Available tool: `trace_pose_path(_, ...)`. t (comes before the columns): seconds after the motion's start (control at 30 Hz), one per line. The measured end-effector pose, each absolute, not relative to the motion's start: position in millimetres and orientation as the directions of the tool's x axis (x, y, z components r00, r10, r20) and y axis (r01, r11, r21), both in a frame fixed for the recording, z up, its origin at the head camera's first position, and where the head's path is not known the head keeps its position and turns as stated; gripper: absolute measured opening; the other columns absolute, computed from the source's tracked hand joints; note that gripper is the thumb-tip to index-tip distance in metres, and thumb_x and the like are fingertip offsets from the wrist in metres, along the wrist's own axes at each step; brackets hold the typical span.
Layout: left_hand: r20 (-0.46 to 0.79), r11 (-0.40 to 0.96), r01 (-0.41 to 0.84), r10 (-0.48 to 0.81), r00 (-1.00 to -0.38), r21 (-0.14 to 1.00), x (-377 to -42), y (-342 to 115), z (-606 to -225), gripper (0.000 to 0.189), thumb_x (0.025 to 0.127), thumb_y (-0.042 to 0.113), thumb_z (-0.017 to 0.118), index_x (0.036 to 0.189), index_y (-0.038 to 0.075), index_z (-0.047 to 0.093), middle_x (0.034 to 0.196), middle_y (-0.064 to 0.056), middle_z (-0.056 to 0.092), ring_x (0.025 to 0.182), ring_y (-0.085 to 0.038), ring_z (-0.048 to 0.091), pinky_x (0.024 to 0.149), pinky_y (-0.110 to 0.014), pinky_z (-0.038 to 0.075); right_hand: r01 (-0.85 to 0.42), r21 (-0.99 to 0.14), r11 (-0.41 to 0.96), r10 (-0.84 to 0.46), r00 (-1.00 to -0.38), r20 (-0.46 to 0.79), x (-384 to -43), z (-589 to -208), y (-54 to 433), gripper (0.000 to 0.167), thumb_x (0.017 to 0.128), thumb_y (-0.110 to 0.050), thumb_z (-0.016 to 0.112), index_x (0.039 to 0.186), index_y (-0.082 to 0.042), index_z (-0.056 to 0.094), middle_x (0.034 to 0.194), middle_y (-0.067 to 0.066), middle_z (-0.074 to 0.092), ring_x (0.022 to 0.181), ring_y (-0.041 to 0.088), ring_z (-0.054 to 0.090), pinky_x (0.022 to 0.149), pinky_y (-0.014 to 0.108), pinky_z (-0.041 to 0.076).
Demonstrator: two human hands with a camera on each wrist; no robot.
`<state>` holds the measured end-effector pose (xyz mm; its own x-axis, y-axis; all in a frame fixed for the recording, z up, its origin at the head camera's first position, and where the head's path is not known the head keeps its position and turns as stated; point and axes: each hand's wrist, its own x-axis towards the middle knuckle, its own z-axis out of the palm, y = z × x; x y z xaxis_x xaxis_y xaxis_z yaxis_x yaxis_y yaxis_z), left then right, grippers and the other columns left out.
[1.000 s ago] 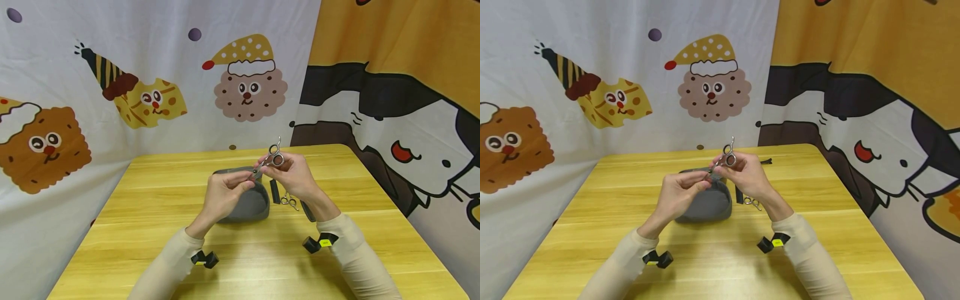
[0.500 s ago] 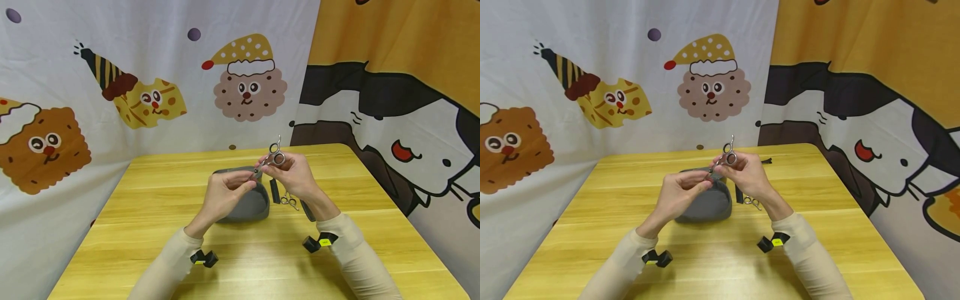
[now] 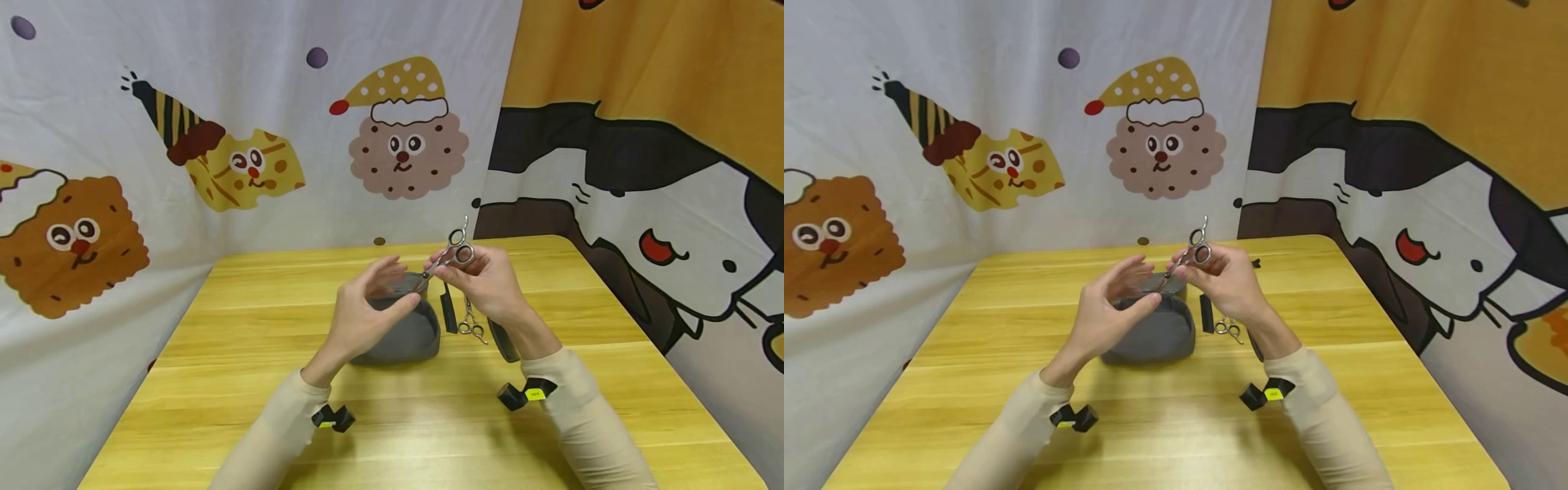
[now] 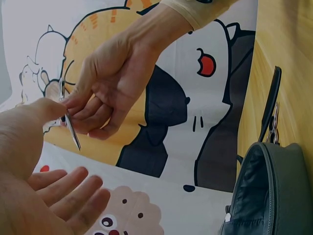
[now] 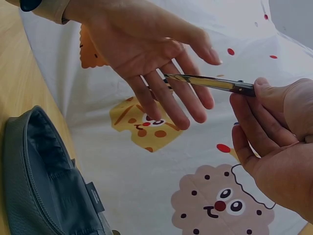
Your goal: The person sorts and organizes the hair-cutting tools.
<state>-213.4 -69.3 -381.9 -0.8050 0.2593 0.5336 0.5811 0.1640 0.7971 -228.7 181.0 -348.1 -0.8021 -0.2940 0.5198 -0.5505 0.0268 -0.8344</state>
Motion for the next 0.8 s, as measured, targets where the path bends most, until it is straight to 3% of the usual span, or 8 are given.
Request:
trace_pose_path(0.3,0.536,0.254,0.592,0.259,-0.804,0.765,-217.7,-73.3,-381.5,0.086,0.094,0.035,0.089,0.171,0.024,0.051,0.169,-0.003,0.061,0.158,-0.030,0.058,0.125,-0.060,0.055,-0.559,-0.829,0.007,-0.301,-0.792,0.531,-230.5,-348.9,182.3,0.021,0.106,-0.004,0.078,0.119,0.013,0.078,0.112,-0.009,0.085,0.108,0.009,0.085,0.102,0.027,0.069)
trace_pose_path(0.67,0.572,0.271,0.625,0.253,-0.780,0.732,-225.4,-89.4,-374.1,0.090,0.093,0.039,0.088,0.173,0.029,0.046,0.172,0.004,0.057,0.160,-0.022,0.053,0.130,-0.060,0.049,-0.603,-0.797,0.043,-0.306,-0.767,0.564,-232.2,-347.9,185.9,0.019,0.104,-0.002,0.080,0.117,0.012,0.080,0.111,-0.009,0.085,0.106,0.008,0.085,0.096,0.025,0.070)
trace_pose_path(0.8,0.607,0.289,0.652,0.237,-0.759,0.701,-227.2,-97.6,-369.9,0.091,0.093,0.036,0.090,0.173,0.027,0.047,0.172,0.001,0.058,0.160,-0.025,0.054,0.130,-0.060,0.049,-0.669,-0.731,0.135,-0.311,-0.729,0.610,-234.7,-349.8,186.4,0.011,0.102,0.001,0.081,0.112,0.004,0.083,0.108,0.001,0.087,0.100,0.012,0.085,0.084,0.022,0.068)
